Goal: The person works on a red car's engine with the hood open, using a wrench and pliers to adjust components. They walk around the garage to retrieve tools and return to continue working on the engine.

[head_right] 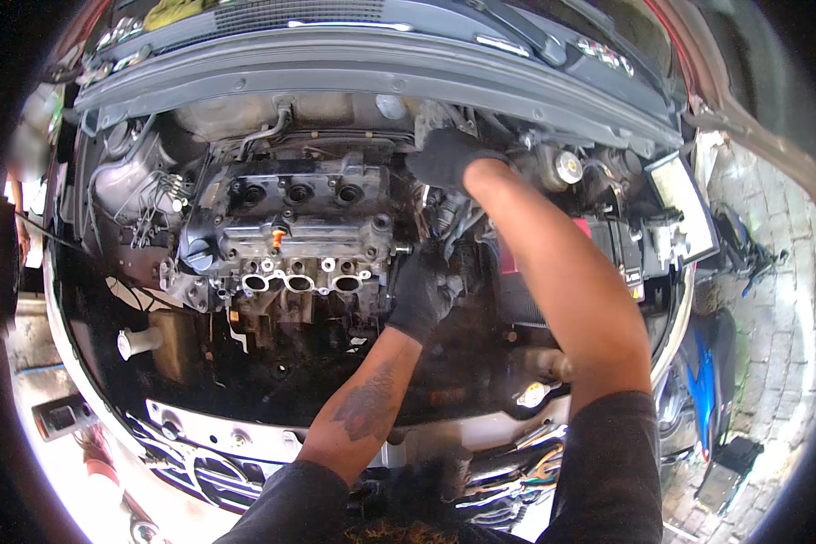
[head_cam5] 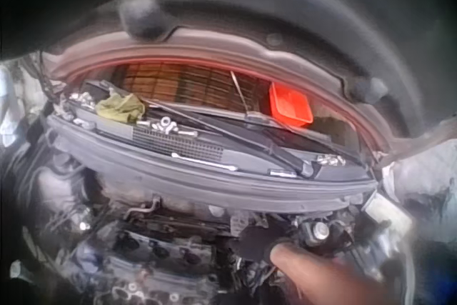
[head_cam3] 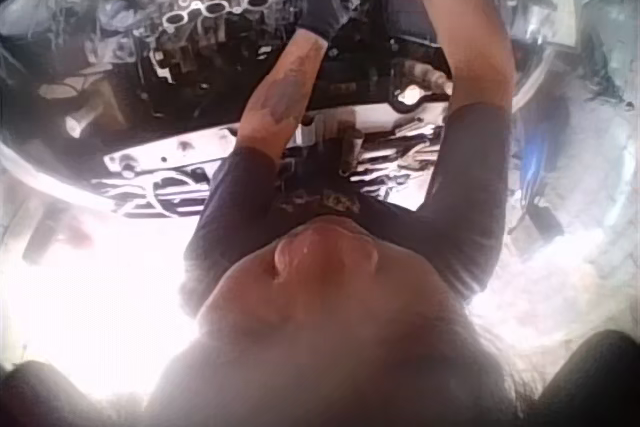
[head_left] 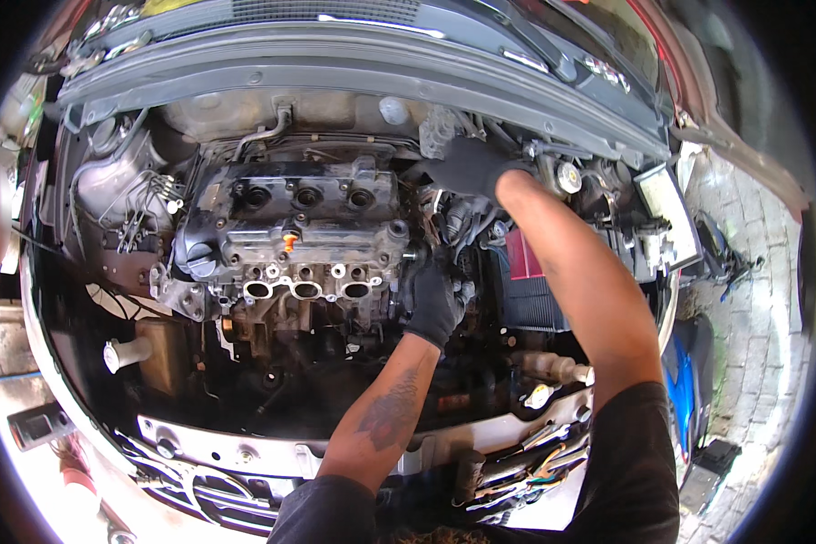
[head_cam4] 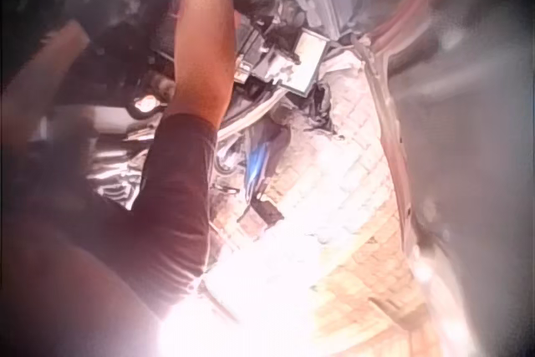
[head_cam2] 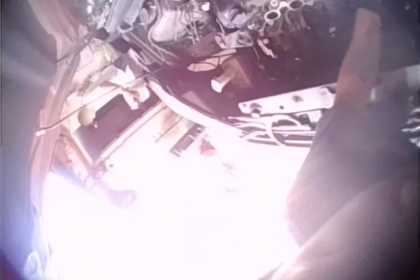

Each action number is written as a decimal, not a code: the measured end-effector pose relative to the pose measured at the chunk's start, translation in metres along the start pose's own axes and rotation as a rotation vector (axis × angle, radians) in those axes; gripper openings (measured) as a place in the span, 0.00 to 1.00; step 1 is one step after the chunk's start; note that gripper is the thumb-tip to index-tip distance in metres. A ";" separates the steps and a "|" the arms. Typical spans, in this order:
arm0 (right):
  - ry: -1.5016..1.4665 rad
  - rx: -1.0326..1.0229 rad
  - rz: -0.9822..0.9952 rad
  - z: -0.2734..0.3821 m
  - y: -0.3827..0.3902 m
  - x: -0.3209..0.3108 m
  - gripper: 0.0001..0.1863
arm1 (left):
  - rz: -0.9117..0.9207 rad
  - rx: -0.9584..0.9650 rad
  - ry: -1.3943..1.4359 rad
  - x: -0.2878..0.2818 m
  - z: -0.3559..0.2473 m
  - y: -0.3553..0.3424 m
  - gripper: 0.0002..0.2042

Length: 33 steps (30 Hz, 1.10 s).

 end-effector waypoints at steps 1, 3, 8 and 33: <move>0.050 -0.013 0.037 0.003 0.009 -0.006 0.31 | -0.016 0.015 -0.001 0.000 -0.002 0.001 0.09; 0.158 -0.012 0.097 -0.019 0.017 -0.006 0.32 | -0.086 -0.052 0.044 0.015 -0.002 0.011 0.10; 0.474 -0.149 0.233 -0.002 0.023 0.000 0.27 | -0.124 -0.042 0.099 0.029 -0.019 0.030 0.10; 0.037 -0.063 -0.012 -0.001 0.036 -0.004 0.22 | -0.080 -0.096 -0.046 0.006 -0.010 0.012 0.09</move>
Point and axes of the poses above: each hand's wrist, its own y-axis away from the middle knuckle, its own x-axis out of the palm, z = x × y, the point moved 10 cm from there along -y, towards the middle knuckle, and after that the axes turned 6 degrees about -x, right-handed, at the moved point
